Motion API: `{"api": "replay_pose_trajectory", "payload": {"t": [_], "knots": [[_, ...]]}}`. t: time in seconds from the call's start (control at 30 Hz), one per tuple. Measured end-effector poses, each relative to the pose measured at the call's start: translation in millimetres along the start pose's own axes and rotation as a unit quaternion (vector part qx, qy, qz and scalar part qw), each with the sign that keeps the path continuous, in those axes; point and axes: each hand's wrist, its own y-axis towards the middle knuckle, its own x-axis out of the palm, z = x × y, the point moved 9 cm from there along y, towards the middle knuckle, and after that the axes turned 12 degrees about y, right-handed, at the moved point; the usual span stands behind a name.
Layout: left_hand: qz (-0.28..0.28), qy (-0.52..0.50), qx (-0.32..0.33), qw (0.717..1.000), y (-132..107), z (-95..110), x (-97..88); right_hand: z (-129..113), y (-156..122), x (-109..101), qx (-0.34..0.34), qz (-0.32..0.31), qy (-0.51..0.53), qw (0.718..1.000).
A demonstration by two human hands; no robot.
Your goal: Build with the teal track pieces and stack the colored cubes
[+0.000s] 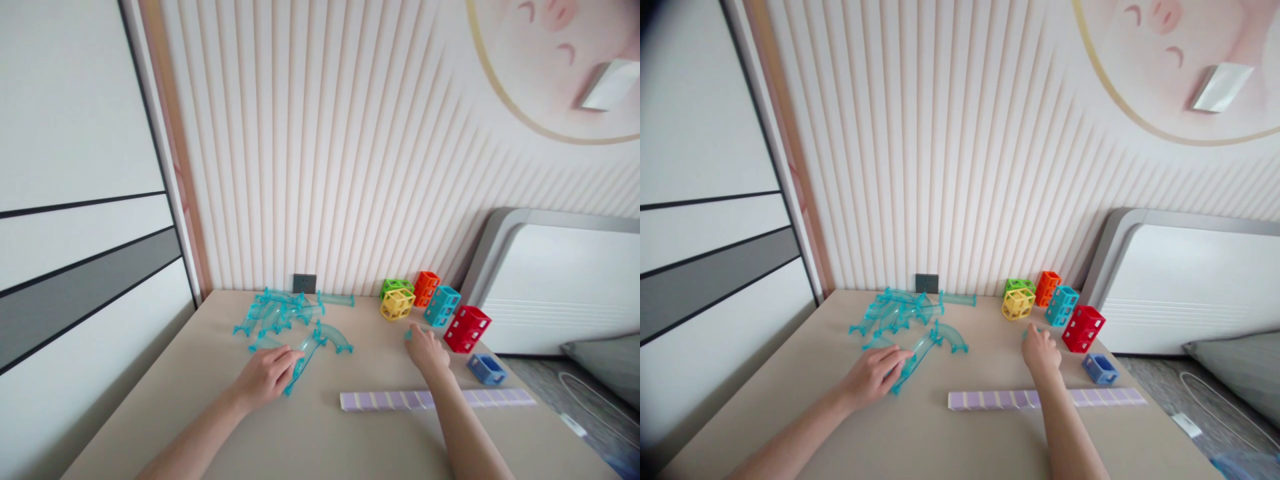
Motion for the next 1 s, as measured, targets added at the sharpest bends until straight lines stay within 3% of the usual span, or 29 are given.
{"api": "replay_pose_trajectory", "payload": {"t": [0.17, 0.33, 0.43, 0.63, 0.8, 0.9, 1.0], "knots": [[-0.004, -0.011, -0.002, 1.000, 0.5, 0.2, 0.1, -22.6, -7.4, -2.2, -0.049, 0.005, 0.019, 0.999], [0.001, -0.009, 0.000, 1.000, 2.5, 1.7, -3.6, -87.3, -26.3, 7.1, -0.192, 0.021, 0.096, 0.976], [-0.002, -0.009, -0.001, 1.000, 3.0, 1.5, -4.0, -120.8, -35.3, 19.3, -0.243, 0.004, 0.132, 0.961], [-0.013, -0.009, -0.004, 1.000, 0.1, -0.6, 2.2, -164.5, -30.2, 29.3, -0.312, -0.020, 0.222, 0.924], [-0.023, 0.000, -0.004, 1.000, 0.1, -0.1, 4.2, -200.8, -27.8, 18.7, -0.343, -0.009, 0.273, 0.899], [0.033, 0.016, -0.067, 0.997, 3.4, -13.5, -13.5, -233.9, -60.8, 6.4, -0.408, -0.028, 0.329, 0.851], [0.105, 0.041, -0.157, 0.981, 0.1, -36.6, -36.8, -271.7, -120.9, 0.6, -0.519, -0.087, 0.329, 0.784]]}}
